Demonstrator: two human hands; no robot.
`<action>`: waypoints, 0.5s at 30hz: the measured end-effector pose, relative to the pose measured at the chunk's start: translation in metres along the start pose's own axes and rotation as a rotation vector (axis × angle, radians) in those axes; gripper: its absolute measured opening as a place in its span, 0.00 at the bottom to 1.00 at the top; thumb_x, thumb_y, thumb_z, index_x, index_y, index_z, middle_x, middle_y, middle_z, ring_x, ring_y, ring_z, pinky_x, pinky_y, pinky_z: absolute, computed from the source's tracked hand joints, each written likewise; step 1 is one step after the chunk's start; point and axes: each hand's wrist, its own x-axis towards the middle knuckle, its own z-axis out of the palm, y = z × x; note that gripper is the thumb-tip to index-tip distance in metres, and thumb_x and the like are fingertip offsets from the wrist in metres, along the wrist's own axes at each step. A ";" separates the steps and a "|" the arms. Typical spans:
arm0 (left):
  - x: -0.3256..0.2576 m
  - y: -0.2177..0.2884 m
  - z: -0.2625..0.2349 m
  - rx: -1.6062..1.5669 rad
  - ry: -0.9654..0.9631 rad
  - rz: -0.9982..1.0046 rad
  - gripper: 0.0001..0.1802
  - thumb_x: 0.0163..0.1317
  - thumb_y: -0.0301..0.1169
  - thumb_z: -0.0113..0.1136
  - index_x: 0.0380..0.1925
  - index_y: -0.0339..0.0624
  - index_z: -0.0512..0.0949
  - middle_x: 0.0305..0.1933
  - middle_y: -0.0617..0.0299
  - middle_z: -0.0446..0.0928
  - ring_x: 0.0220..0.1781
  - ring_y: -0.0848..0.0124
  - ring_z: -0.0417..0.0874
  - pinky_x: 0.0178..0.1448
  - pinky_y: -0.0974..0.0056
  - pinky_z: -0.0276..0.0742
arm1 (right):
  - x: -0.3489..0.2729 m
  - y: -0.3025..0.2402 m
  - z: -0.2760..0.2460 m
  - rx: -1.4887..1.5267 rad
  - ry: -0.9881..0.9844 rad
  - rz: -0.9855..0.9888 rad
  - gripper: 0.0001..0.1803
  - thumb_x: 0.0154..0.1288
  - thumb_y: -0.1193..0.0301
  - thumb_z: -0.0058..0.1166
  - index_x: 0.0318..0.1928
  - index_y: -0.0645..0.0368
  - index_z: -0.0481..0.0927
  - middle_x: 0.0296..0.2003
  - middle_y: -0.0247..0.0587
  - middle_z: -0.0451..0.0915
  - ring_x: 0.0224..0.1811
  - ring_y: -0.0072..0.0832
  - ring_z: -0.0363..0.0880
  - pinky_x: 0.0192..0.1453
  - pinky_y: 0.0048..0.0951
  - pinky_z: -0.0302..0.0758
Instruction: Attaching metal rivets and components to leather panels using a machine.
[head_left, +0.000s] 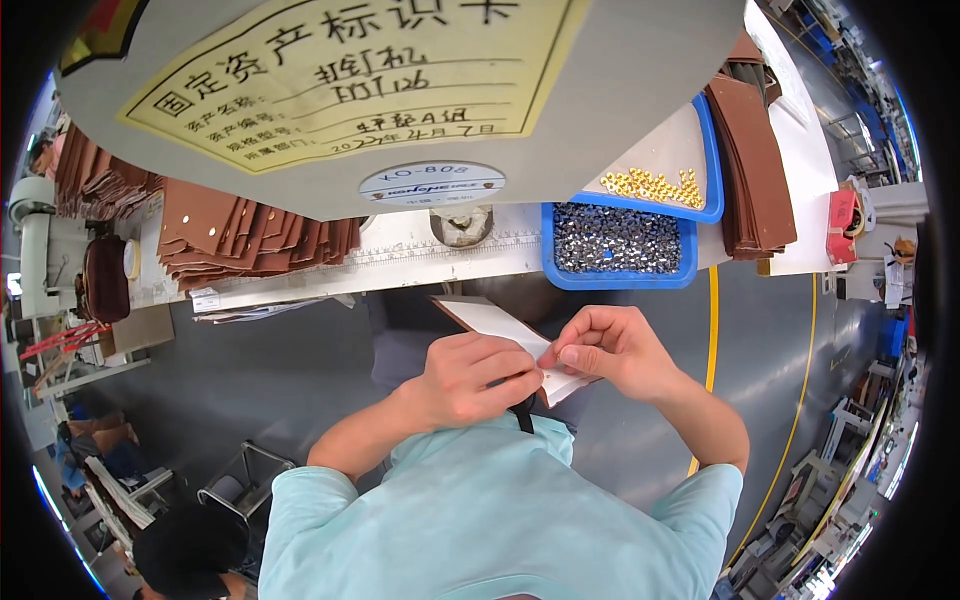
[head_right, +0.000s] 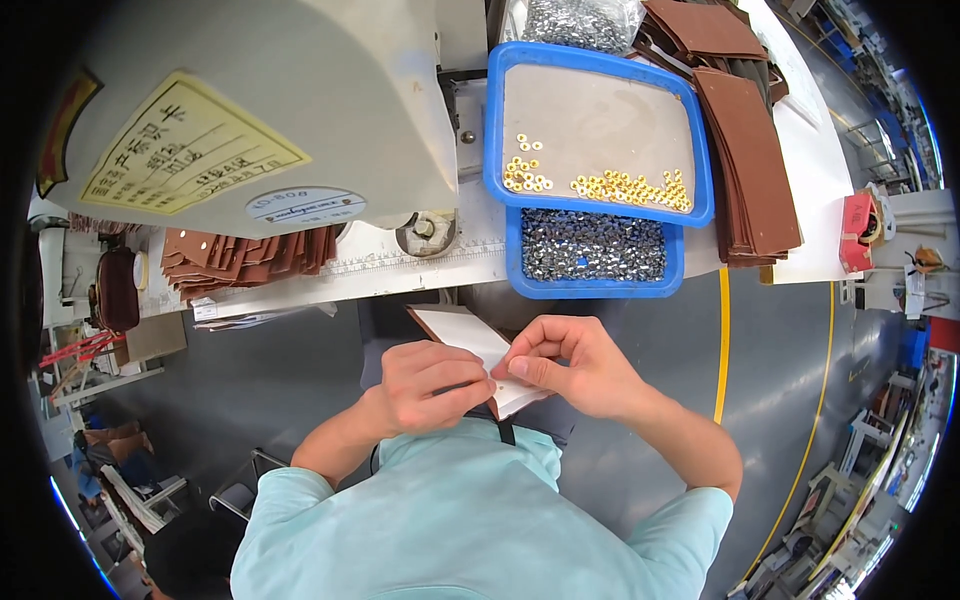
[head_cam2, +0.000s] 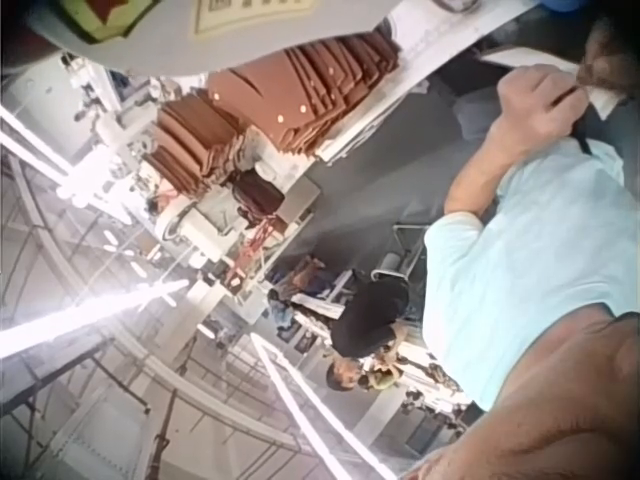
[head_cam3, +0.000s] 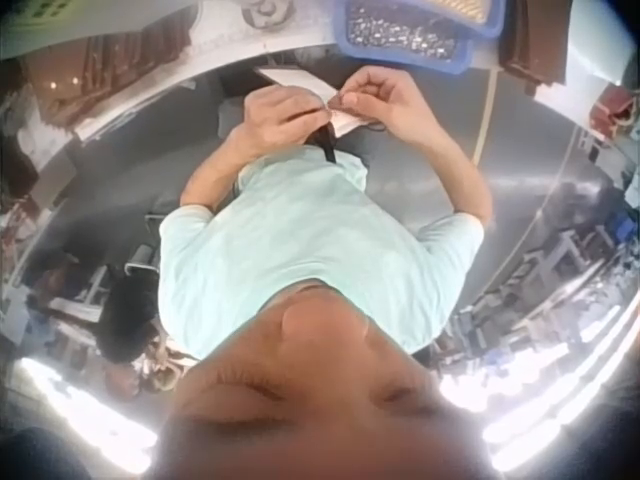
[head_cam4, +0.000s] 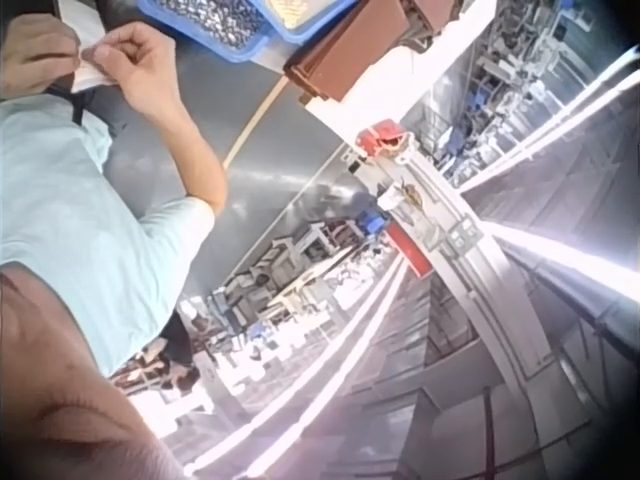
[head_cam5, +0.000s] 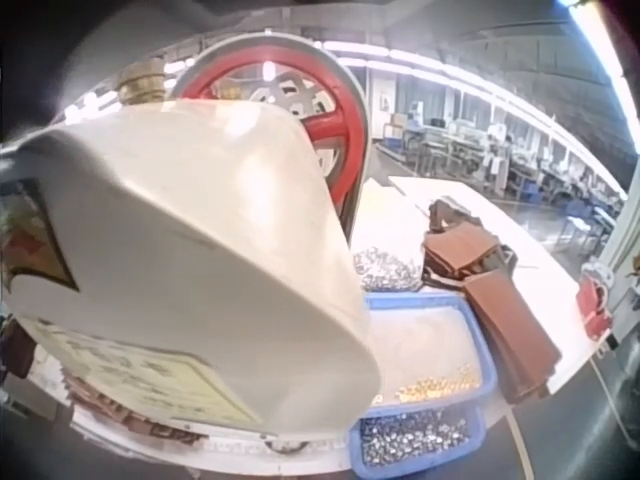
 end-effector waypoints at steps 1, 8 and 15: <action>0.000 0.000 0.000 0.001 0.006 -0.008 0.10 0.42 0.27 0.70 0.30 0.46 0.84 0.33 0.68 0.82 0.32 0.72 0.86 0.31 0.69 0.79 | -0.001 -0.002 0.003 -0.018 0.045 -0.049 0.07 0.75 0.71 0.62 0.45 0.63 0.82 0.44 0.38 0.88 0.45 0.18 0.84 0.45 0.22 0.80; 0.000 0.000 0.001 -0.031 0.028 -0.017 0.10 0.43 0.27 0.69 0.30 0.46 0.84 0.32 0.68 0.82 0.31 0.72 0.85 0.29 0.69 0.78 | -0.003 0.005 0.004 -0.116 0.001 -0.151 0.08 0.75 0.72 0.62 0.45 0.64 0.82 0.42 0.36 0.87 0.41 0.15 0.81 0.43 0.21 0.79; 0.000 0.002 0.000 -0.028 0.018 0.009 0.12 0.42 0.26 0.69 0.31 0.45 0.84 0.31 0.67 0.81 0.30 0.72 0.85 0.29 0.69 0.79 | -0.004 0.005 0.007 -0.268 0.114 -0.221 0.07 0.74 0.72 0.62 0.42 0.64 0.81 0.40 0.40 0.89 0.41 0.19 0.83 0.44 0.24 0.82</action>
